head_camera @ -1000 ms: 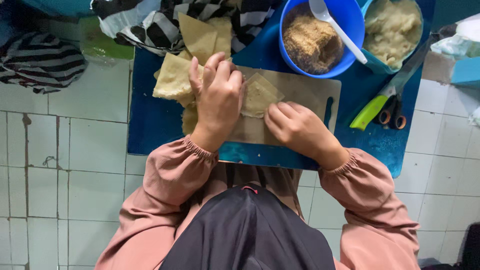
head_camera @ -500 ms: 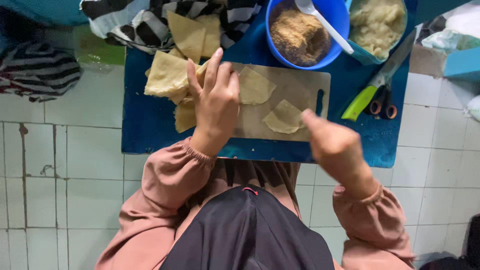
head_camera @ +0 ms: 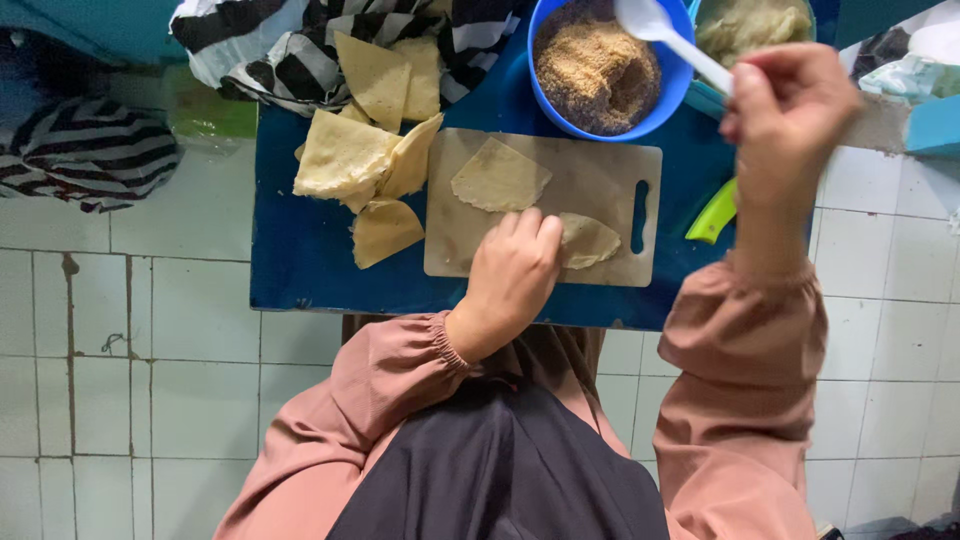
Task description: The person sits on the floor at a low table and stacks thin square crackers on a cutting board, folding and layering them one at a time. They occasionally use a spoon to scoop brown powder from a blue bowl and sprinkle it over the crackers before adding more layers.
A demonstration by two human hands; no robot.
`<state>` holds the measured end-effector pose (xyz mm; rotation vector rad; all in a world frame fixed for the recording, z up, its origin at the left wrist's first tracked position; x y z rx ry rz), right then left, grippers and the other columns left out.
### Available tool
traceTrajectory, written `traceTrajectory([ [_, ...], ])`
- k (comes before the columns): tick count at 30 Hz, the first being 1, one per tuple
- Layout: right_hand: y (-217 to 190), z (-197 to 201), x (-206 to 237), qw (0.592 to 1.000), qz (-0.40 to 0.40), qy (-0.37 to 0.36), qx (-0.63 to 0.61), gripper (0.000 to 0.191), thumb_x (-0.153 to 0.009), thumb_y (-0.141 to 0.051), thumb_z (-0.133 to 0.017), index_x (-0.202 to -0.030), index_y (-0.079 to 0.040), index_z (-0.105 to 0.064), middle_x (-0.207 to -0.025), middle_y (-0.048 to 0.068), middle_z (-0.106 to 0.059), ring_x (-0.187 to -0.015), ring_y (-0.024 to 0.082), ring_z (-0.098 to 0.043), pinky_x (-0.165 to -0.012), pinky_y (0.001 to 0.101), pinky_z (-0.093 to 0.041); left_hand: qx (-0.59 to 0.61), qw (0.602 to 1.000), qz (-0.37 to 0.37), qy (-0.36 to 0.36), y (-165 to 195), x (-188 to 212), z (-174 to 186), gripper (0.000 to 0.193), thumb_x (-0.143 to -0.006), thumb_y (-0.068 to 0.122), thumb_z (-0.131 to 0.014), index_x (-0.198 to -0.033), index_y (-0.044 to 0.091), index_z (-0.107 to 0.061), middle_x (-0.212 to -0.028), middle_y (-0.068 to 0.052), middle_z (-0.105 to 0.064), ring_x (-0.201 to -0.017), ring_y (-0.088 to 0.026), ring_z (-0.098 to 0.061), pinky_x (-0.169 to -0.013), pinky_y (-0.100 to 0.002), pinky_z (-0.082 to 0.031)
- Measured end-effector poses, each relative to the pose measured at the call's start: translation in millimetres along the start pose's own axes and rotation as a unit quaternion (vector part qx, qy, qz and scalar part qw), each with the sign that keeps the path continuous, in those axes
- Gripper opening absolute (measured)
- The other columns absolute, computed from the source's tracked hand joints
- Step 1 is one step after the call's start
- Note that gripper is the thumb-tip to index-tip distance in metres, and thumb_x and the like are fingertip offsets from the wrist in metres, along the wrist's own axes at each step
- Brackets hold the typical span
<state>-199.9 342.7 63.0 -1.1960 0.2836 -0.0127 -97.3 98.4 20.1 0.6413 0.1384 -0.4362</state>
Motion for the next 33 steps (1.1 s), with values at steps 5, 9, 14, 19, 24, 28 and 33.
traceTrajectory([
  [5, -48, 42, 30, 0.992, -0.008, -0.004, 0.126, 0.007, -0.113, -0.001, -0.066, -0.107, 0.004, -0.064, -0.093, 0.008, -0.068, -0.074, 0.010, -0.063, -0.069, 0.0198, -0.049, 0.117, 0.992, 0.036, -0.032, -9, 1, 2, 0.029, -0.086, 0.007, -0.068, -0.110, 0.006, -0.051, -0.094, -0.014, -0.060, -0.086, -0.035, -0.065, -0.074, -0.045, -0.053],
  [9, -74, 23, 23, 0.971, 0.044, -0.090, 0.217, 0.005, -0.112, -0.002, -0.069, -0.111, 0.002, -0.067, -0.098, 0.005, -0.068, -0.085, 0.007, -0.067, -0.077, 0.0185, -0.054, 0.207, 0.975, 0.058, -0.063, -16, 0, 6, 0.038, -0.086, 0.001, -0.065, -0.120, 0.005, -0.050, -0.107, -0.019, -0.064, -0.094, -0.041, -0.065, -0.077, -0.046, -0.053],
  [14, -48, -12, 5, 1.000, 0.014, -0.016, 0.014, 0.022, -0.109, -0.020, -0.076, -0.106, -0.002, -0.065, -0.084, 0.001, -0.065, -0.064, 0.006, -0.061, -0.060, 0.0188, -0.049, 0.262, 0.959, 0.075, -0.073, -20, -2, 10, 0.039, -0.085, -0.001, -0.061, -0.122, 0.005, -0.051, -0.104, -0.019, -0.063, -0.097, -0.040, -0.065, -0.083, -0.046, -0.054],
  [19, -26, -43, 20, 0.996, 0.087, -0.023, 0.028, 0.025, -0.122, -0.019, -0.071, -0.118, 0.005, -0.068, -0.086, 0.010, -0.064, -0.068, 0.012, -0.061, -0.060, 0.0223, -0.048, 0.249, 0.965, 0.071, -0.045, -21, 2, 13, 0.039, -0.085, 0.000, -0.064, -0.122, 0.004, -0.052, -0.107, -0.020, -0.061, -0.097, -0.042, -0.063, -0.082, -0.047, -0.053],
  [24, 10, -24, 28, 0.997, -0.008, 0.026, -0.069, 0.027, -0.122, -0.020, -0.060, -0.111, 0.004, -0.066, -0.082, 0.010, -0.067, -0.061, 0.014, -0.063, -0.055, 0.0247, -0.051, 0.244, 0.966, 0.073, -0.037, -24, 8, 15, 0.032, -0.092, -0.001, -0.061, -0.122, 0.005, -0.053, -0.111, -0.020, -0.061, -0.098, -0.043, -0.063, -0.082, -0.046, -0.053],
  [28, 18, -15, 27, 0.991, -0.010, 0.042, -0.130, 0.026, -0.121, -0.020, -0.058, -0.112, 0.004, -0.064, -0.088, 0.013, -0.069, -0.063, 0.019, -0.067, -0.056, 0.0287, -0.055, 0.245, 0.965, 0.089, -0.035, -28, 11, 18, 0.033, -0.091, 0.000, -0.062, -0.123, 0.004, -0.053, -0.111, -0.021, -0.060, -0.096, -0.043, -0.064, -0.081, -0.047, -0.053],
  [33, 27, -26, 31, 0.992, -0.022, 0.025, -0.121, 0.029, -0.123, -0.020, -0.059, -0.109, 0.005, -0.064, -0.083, 0.014, -0.068, -0.064, 0.019, -0.067, -0.058, 0.0284, -0.055, 0.232, 0.970, 0.074, -0.024, -24, 14, 23, 0.035, -0.091, 0.001, -0.063, -0.125, 0.003, -0.052, -0.110, -0.021, -0.061, -0.097, -0.043, -0.064, -0.081, -0.046, -0.053],
])
Point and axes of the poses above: each hand's wrist, its own x-axis away from the middle knuckle, its own z-axis out of the back of the hand, y = z × x, the point moved 10 cm from there along -x, towards the middle knuckle
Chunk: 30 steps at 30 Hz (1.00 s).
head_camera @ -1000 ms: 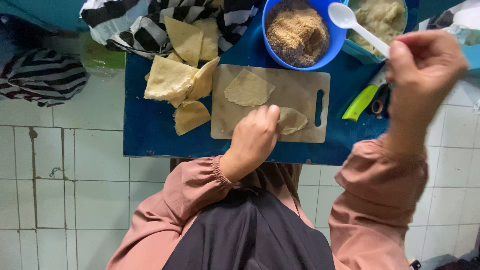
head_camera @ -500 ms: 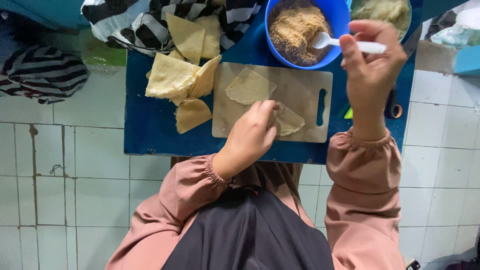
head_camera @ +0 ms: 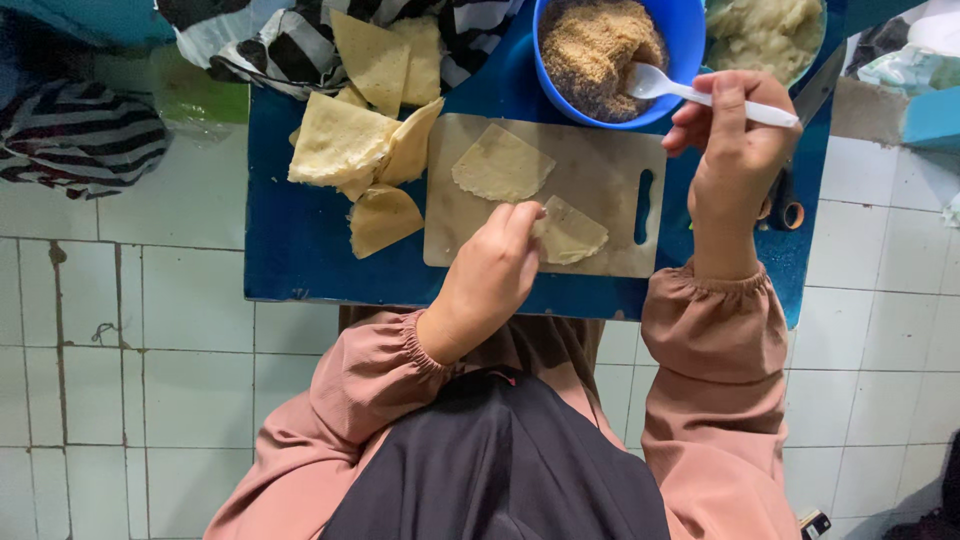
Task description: The person sits on the floor at a low table and stacks thin square crackers on a cutting board, folding and layering them one at a time. They occasionally use a spoon to scoop brown powder from a blue bowl and sprinkle it over the crackers before adding more layers.
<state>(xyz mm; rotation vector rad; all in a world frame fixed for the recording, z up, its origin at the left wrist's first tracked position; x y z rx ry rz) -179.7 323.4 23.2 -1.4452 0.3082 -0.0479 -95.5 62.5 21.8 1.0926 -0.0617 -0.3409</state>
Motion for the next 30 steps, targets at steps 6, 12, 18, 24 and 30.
traceTrajectory([
  [6, -5, 20, 8, 0.997, -0.008, 0.043, -0.068, 0.023, -0.121, -0.019, -0.059, -0.113, 0.002, -0.062, -0.083, 0.015, -0.067, -0.063, 0.021, -0.064, -0.057, 0.0310, -0.052, -0.032, 0.999, -0.009, 0.019, -3, 1, 1, 0.036, -0.091, 0.000, -0.063, -0.125, 0.004, -0.053, -0.107, -0.019, -0.062, -0.098, -0.041, -0.065, -0.083, -0.045, -0.053],
  [12, -9, 32, 62, 0.983, -0.074, 0.053, -0.158, 0.023, -0.118, -0.021, -0.060, -0.111, 0.001, -0.060, -0.084, 0.013, -0.062, -0.064, 0.020, -0.060, -0.058, 0.0309, -0.050, -0.025, 0.999, -0.032, 0.020, 0, 6, 0, 0.043, -0.089, 0.001, -0.066, -0.129, 0.003, -0.052, -0.103, -0.018, -0.059, -0.095, -0.039, -0.064, -0.082, -0.044, -0.053],
  [18, -3, -2, 138, 0.984, -0.133, 0.011, -0.117, 0.023, -0.113, -0.021, -0.057, -0.110, 0.001, -0.063, -0.093, 0.012, -0.066, -0.077, 0.019, -0.067, -0.069, 0.0326, -0.057, -0.029, 0.999, -0.024, 0.027, -1, 7, 0, 0.040, -0.090, 0.000, -0.066, -0.127, 0.003, -0.053, -0.105, -0.018, -0.059, -0.093, -0.039, -0.064, -0.080, -0.044, -0.053],
  [24, -58, -40, 155, 0.965, 0.139, -0.160, 0.157, 0.010, -0.106, -0.004, -0.064, -0.114, 0.002, -0.066, -0.097, 0.013, -0.070, -0.085, 0.024, -0.072, -0.075, 0.0350, -0.059, 0.001, 0.999, -0.031, 0.036, -1, 7, 1, 0.039, -0.092, -0.003, -0.064, -0.128, 0.003, -0.053, -0.110, -0.017, -0.060, -0.094, -0.038, -0.066, -0.081, -0.042, -0.054],
  [30, -98, -72, 168, 0.856, 0.335, -0.264, 0.294, 0.025, -0.089, 0.000, -0.078, -0.111, 0.004, -0.067, -0.097, 0.015, -0.071, -0.087, 0.031, -0.072, -0.075, 0.0407, -0.059, 0.057, 0.998, -0.005, 0.035, -6, 5, 0, 0.037, -0.093, -0.004, -0.067, -0.128, 0.004, -0.054, -0.103, -0.016, -0.060, -0.087, -0.031, -0.067, -0.078, -0.040, -0.054],
])
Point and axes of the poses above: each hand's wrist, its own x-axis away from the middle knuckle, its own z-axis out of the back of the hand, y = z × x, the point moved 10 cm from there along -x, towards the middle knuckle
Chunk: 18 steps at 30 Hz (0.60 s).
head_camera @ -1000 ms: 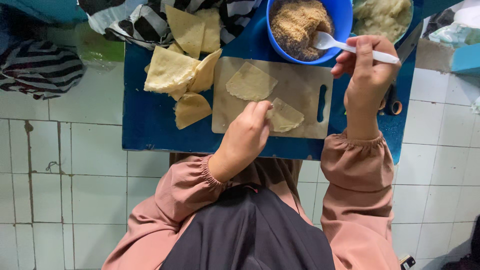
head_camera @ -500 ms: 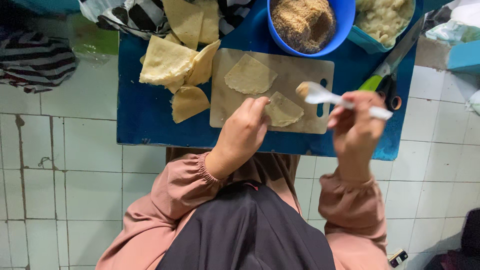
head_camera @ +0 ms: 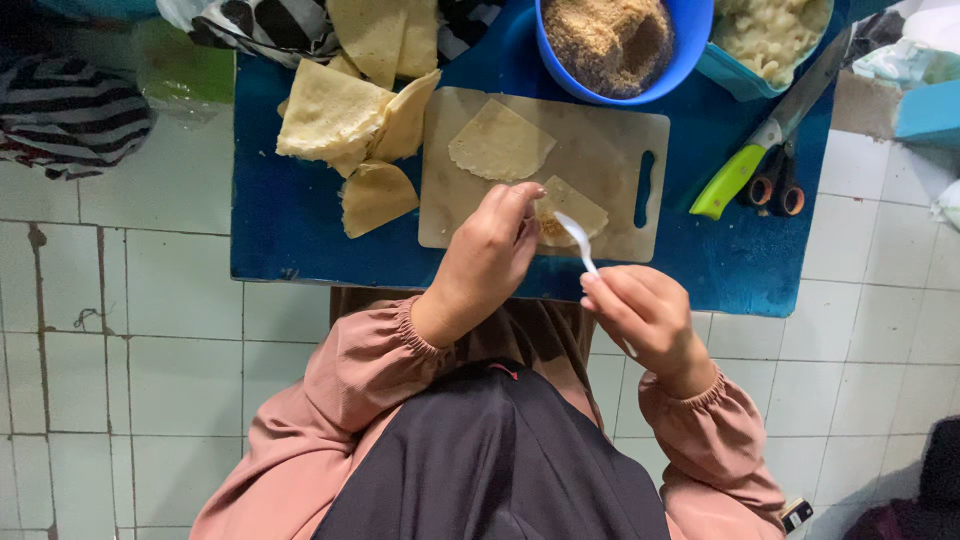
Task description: The person sits on the floor at a low table and stacks thin square crackers on a cutting board, folding and layering them one at a time. They occasionally use a spoon to scoop brown powder from a blue bowl and sprinkle it over the crackers before adding more layers.
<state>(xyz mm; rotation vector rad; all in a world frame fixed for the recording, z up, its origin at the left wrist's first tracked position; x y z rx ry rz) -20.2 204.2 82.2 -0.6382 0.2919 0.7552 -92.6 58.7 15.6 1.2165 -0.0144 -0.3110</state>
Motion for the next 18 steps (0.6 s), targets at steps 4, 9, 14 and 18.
traceTrajectory([
  [4, 21, 36, -20, 0.985, -0.032, 0.169, -0.025, 0.016, -0.099, 0.003, -0.068, -0.113, -0.001, -0.062, -0.105, 0.016, -0.071, -0.093, 0.029, -0.073, -0.080, 0.0392, -0.063, 0.024, 0.999, -0.029, -0.008, 5, 0, -5, 0.041, -0.092, -0.005, -0.066, -0.130, 0.004, -0.053, -0.102, -0.015, -0.061, -0.090, -0.032, -0.067, -0.081, -0.040, -0.054],
  [9, 107, 55, -65, 0.942, -0.164, 0.280, -0.081, 0.021, -0.110, -0.007, -0.051, -0.124, 0.003, -0.064, -0.101, 0.015, -0.073, -0.090, 0.023, -0.074, -0.078, 0.0321, -0.060, -0.009, 0.997, -0.075, 0.007, 13, -2, -11, 0.040, -0.097, -0.004, -0.066, -0.134, 0.002, -0.052, -0.107, -0.017, -0.064, -0.097, -0.037, -0.065, -0.084, -0.042, -0.053],
  [14, 122, 36, -114, 0.970, -0.102, 0.185, 0.116, 0.005, -0.110, -0.004, -0.063, -0.111, 0.001, -0.063, -0.103, 0.020, -0.065, -0.099, 0.035, -0.066, -0.089, 0.0424, -0.052, -0.062, 0.994, -0.087, 0.005, 14, -4, -11, 0.040, -0.092, 0.001, -0.069, -0.130, 0.004, -0.056, -0.106, -0.013, -0.063, -0.098, -0.035, -0.066, -0.086, -0.041, -0.055],
  [18, 88, 42, -96, 0.946, -0.094, 0.170, 0.260, 0.014, -0.106, -0.007, -0.073, -0.111, 0.001, -0.063, -0.106, 0.021, -0.057, -0.107, 0.038, -0.056, -0.096, 0.0468, -0.042, -0.030, 0.998, -0.052, -0.012, 6, -5, -9, 0.028, -0.092, 0.004, -0.072, -0.117, 0.005, -0.061, -0.114, -0.014, -0.060, -0.099, -0.033, -0.065, -0.084, -0.039, -0.056],
])
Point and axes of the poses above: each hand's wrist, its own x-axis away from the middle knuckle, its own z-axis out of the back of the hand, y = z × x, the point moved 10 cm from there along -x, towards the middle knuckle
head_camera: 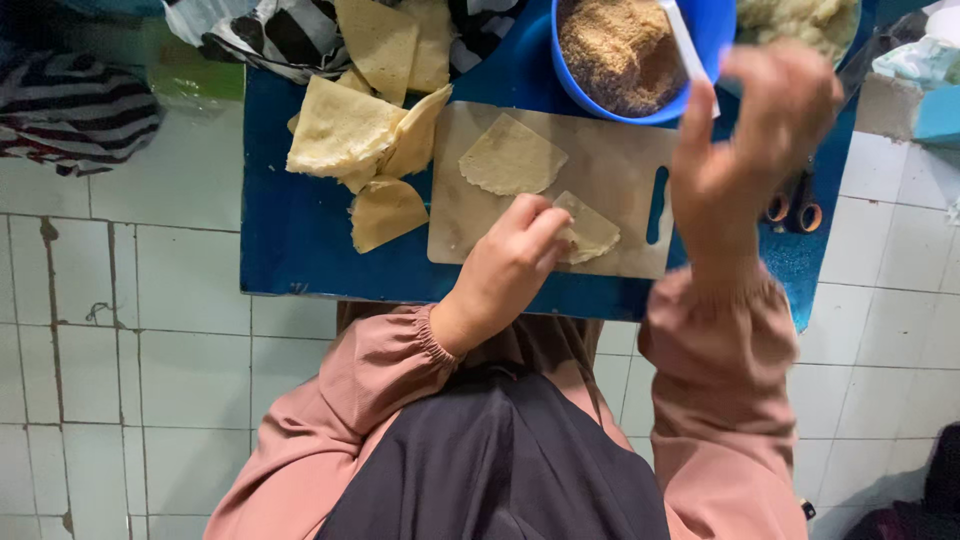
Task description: The person sits on the floor at a low table and stacks thin square crackers on a cutting board, folding and layering them one at a time. They occasionally use a spoon to scoop brown powder from a blue bowl and sprinkle it over the crackers before adding more layers.
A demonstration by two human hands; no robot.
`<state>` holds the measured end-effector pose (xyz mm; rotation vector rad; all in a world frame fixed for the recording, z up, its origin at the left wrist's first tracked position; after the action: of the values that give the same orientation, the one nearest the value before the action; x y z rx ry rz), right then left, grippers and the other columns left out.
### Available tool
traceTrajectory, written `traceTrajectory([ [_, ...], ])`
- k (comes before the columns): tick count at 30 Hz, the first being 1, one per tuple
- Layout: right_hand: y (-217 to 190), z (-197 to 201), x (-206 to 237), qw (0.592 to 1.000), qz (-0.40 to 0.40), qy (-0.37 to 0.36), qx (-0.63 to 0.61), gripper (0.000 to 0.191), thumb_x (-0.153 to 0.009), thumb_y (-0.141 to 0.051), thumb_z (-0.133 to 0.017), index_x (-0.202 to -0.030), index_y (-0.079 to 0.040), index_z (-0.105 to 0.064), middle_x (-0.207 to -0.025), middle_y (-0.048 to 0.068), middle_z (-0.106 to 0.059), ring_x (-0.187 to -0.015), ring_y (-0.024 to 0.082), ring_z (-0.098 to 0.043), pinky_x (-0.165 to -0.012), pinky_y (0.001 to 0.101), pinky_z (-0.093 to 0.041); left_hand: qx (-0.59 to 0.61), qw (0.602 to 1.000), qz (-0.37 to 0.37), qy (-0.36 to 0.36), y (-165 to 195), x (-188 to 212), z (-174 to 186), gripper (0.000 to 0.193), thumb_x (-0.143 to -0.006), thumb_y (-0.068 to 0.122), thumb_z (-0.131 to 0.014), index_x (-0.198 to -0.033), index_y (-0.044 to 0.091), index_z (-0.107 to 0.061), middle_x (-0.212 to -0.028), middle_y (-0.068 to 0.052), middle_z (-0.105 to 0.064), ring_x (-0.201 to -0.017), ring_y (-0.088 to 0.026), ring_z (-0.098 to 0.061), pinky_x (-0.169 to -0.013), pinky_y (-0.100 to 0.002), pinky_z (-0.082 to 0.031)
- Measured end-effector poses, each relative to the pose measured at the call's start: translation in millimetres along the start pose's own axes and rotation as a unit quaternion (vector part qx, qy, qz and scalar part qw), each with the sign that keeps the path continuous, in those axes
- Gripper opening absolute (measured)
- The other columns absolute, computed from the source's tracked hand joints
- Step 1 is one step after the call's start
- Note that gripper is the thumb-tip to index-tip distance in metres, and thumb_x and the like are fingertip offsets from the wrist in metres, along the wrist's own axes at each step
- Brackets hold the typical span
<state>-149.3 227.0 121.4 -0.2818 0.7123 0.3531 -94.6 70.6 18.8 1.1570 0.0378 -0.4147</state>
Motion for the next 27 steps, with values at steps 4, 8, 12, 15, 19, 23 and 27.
traceTrajectory([
  [4, -11, -14, 57, 0.958, -0.124, -0.243, -0.086, 0.012, -0.096, -0.007, -0.075, -0.093, -0.005, -0.063, -0.097, 0.013, -0.061, -0.095, 0.034, -0.058, -0.085, 0.0452, -0.043, -0.028, 1.000, 0.002, -0.014, -2, -2, -3, 0.020, -0.087, 0.005, -0.076, -0.101, 0.005, -0.061, -0.109, -0.013, -0.059, -0.101, -0.035, -0.065, -0.083, -0.041, -0.055],
  [8, -24, -31, 95, 0.935, -0.162, -0.297, -0.108, 0.015, -0.087, -0.007, -0.078, -0.091, -0.004, -0.063, -0.091, 0.013, -0.062, -0.088, 0.035, -0.060, -0.078, 0.0451, -0.046, -0.012, 0.999, 0.021, -0.027, -7, -1, -6, 0.019, -0.084, 0.003, -0.074, -0.098, 0.004, -0.062, -0.107, -0.014, -0.058, -0.098, -0.036, -0.065, -0.082, -0.042, -0.055],
  [12, -13, -31, 104, 0.908, -0.242, -0.281, -0.196, 0.014, -0.091, -0.003, -0.075, -0.098, -0.002, -0.062, -0.093, 0.012, -0.065, -0.087, 0.029, -0.066, -0.078, 0.0377, -0.052, -0.023, 0.999, 0.024, -0.028, -7, 0, -7, 0.019, -0.084, 0.004, -0.075, -0.098, 0.003, -0.062, -0.107, -0.015, -0.059, -0.095, -0.036, -0.065, -0.080, -0.043, -0.055],
  [15, -4, -34, 113, 0.833, -0.362, -0.246, -0.338, 0.013, -0.100, 0.000, -0.066, -0.111, -0.002, -0.061, -0.098, 0.009, -0.071, -0.092, 0.019, -0.072, -0.083, 0.0290, -0.056, -0.031, 0.999, 0.024, -0.030, -7, -3, -6, 0.020, -0.089, 0.003, -0.076, -0.102, 0.005, -0.062, -0.110, -0.014, -0.058, -0.097, -0.036, -0.065, -0.080, -0.043, -0.055],
  [19, -13, -41, 111, 0.838, -0.333, -0.265, -0.342, 0.022, -0.095, 0.002, -0.070, -0.113, -0.001, -0.060, -0.099, 0.010, -0.072, -0.090, 0.015, -0.072, -0.080, 0.0262, -0.056, -0.026, 0.998, 0.039, -0.034, -8, -5, -4, 0.045, -0.082, 0.001, -0.075, -0.124, 0.002, -0.058, -0.118, -0.017, -0.054, -0.102, -0.040, -0.064, -0.081, -0.045, -0.054],
  [23, -19, -45, 110, 0.851, -0.285, -0.292, -0.329, 0.025, -0.087, 0.005, -0.073, -0.108, 0.000, -0.061, -0.099, 0.012, -0.067, -0.090, 0.021, -0.070, -0.079, 0.0293, -0.056, -0.013, 0.999, 0.010, -0.034, 0, -5, -2, 0.042, -0.086, 0.000, -0.073, -0.126, 0.005, -0.060, -0.123, -0.017, -0.054, -0.102, -0.036, -0.065, -0.082, -0.042, -0.055],
  [27, -29, -39, 99, 0.874, -0.197, -0.314, -0.314, 0.022, -0.084, 0.008, -0.072, -0.103, 0.000, -0.066, -0.105, 0.014, -0.064, -0.094, 0.028, -0.067, -0.080, 0.0350, -0.054, -0.079, 0.995, -0.033, -0.052, 8, -4, -5, 0.022, -0.087, 0.003, -0.070, -0.107, 0.008, -0.061, -0.120, -0.012, -0.057, -0.107, -0.032, -0.066, -0.083, -0.038, -0.056],
])
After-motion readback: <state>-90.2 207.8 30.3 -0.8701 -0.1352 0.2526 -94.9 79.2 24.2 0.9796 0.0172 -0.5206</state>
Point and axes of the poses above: each hand's wrist, its own x-axis away from the middle knuckle, its own z-axis out of the back of the hand, y = z × x, the point moved 10 cm from there along -x, towards the middle knuckle
